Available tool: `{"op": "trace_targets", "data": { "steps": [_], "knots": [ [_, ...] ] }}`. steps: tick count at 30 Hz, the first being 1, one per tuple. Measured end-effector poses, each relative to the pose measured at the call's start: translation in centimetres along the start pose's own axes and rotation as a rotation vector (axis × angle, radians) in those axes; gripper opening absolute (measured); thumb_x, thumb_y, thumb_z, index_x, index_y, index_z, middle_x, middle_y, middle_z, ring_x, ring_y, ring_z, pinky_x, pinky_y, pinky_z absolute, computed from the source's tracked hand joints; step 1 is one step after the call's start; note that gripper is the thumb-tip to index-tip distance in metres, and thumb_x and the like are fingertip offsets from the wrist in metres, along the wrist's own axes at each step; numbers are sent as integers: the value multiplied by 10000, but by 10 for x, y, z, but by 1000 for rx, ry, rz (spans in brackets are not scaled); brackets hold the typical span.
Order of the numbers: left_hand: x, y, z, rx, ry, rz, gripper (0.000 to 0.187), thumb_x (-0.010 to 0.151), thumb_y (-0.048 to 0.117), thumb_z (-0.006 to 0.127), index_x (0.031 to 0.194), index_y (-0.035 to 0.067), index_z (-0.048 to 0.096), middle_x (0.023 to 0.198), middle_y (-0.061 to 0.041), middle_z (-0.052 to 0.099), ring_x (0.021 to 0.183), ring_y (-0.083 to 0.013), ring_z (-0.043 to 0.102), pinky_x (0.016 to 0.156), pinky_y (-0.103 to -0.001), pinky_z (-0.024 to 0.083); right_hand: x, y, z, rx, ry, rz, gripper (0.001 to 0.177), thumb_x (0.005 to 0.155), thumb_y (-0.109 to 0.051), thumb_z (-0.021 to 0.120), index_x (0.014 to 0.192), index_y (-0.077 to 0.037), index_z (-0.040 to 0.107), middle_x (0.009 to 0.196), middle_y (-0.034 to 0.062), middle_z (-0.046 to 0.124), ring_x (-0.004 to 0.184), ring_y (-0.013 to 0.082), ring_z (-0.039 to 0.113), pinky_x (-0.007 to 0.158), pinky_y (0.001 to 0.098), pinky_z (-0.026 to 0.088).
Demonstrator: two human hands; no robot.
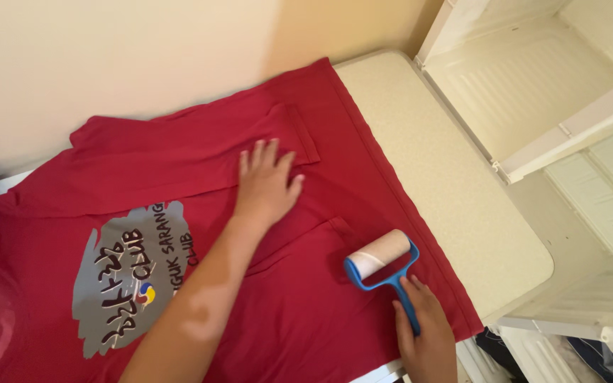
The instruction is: The person uses a lint roller to remove lint from a red t-shirt laid flat on a white surface. After rolling the entire shirt, the person retrieves a hanger from a nearby wardrobe and places the shirt on the hanger.
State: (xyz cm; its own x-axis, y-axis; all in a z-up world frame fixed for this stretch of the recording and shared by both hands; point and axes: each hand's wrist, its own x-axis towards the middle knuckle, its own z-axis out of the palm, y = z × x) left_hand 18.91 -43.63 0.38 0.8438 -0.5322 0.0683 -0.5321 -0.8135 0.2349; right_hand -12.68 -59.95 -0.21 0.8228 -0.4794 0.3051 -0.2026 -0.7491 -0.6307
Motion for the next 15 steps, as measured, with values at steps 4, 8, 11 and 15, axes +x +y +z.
{"op": "trace_targets", "data": {
  "steps": [4,8,11,15],
  "knots": [
    [19,34,6,-115,-19,260,533,1017,469,503,1494,231,516,1670,-125,287,1559,-356,200,1251,-532,124,-2,-11,8,41,-19,-124,444,839,-61,749,1278,-96,687,1162,171,713,1168,321,681,950,408,558],
    [39,48,13,-98,-135,355,578,999,526,484,1520,275,468,1662,-104,258,1546,-336,178,1244,-507,101,-4,-23,23,43,-36,-138,418,836,-59,764,1246,-121,713,1181,174,717,1179,318,688,924,407,586],
    [46,43,15,-89,-79,343,598,1003,550,463,1544,297,437,1658,-110,262,1537,-330,197,1249,-508,99,-2,-21,25,25,-80,-135,423,831,-47,757,1247,-112,713,1135,138,737,1230,326,669,977,433,570],
    [46,43,16,-83,-80,342,605,1003,542,452,1546,275,428,1656,-124,262,1533,-329,197,1243,-510,95,-4,-15,24,74,-54,-147,438,828,-58,757,1260,-102,700,1192,178,714,1252,327,652,998,426,557]
  ]
}}
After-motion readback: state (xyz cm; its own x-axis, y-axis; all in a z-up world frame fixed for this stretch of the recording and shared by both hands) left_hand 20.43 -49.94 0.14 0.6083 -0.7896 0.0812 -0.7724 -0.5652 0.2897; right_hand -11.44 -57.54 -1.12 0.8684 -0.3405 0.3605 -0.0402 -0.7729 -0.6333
